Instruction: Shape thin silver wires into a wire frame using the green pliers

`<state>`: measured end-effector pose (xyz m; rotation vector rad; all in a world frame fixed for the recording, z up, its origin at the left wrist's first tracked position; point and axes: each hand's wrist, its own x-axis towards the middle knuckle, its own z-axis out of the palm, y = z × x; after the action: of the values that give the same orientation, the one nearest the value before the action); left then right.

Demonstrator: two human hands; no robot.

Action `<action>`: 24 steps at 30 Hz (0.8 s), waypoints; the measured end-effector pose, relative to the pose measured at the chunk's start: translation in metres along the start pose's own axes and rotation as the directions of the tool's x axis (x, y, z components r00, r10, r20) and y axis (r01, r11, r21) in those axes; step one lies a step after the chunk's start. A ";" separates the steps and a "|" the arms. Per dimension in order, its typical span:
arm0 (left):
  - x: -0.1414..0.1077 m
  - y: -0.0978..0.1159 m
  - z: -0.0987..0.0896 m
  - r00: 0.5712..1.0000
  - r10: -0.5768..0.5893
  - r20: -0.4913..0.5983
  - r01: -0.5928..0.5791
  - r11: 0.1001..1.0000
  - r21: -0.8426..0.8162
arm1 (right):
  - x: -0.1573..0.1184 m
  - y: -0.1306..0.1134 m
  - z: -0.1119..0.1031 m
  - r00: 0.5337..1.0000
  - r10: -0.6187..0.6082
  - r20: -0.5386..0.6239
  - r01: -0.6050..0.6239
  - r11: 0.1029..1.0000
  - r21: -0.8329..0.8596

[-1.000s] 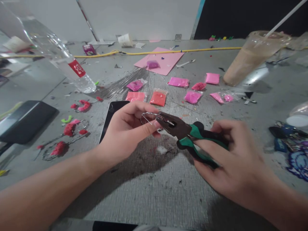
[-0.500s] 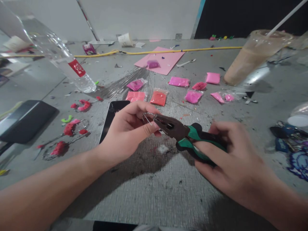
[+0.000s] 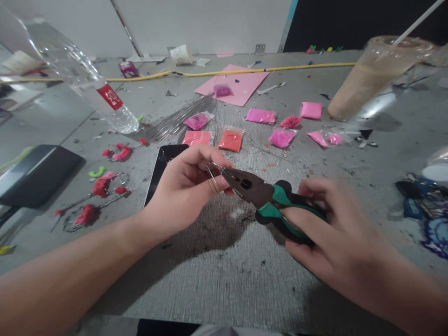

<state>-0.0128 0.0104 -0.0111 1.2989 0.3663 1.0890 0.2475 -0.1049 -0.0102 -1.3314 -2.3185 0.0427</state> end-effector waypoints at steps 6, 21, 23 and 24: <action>0.000 0.005 0.001 0.995 -0.094 -0.017 0.094 0.995 0.020 | 0.002 0.004 -0.003 1.000 -0.018 -0.024 0.018 1.000 -0.005; -0.004 -0.003 0.001 0.998 -0.009 0.068 0.012 0.999 -0.047 | 0.004 -0.002 -0.002 0.992 0.010 -0.126 -0.016 0.999 -0.044; -0.003 -0.003 0.001 0.997 0.019 0.076 -0.016 0.999 -0.038 | 0.003 -0.002 -0.002 0.993 -0.001 -0.119 -0.005 0.999 -0.048; -0.003 -0.002 0.001 0.997 0.030 0.077 -0.028 0.999 -0.030 | 0.003 -0.002 -0.003 0.993 -0.007 -0.118 0.001 0.999 -0.054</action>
<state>-0.0123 0.0073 -0.0138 1.3202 0.2739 1.0613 0.2459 -0.1043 -0.0064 -1.3185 -2.2371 -0.0980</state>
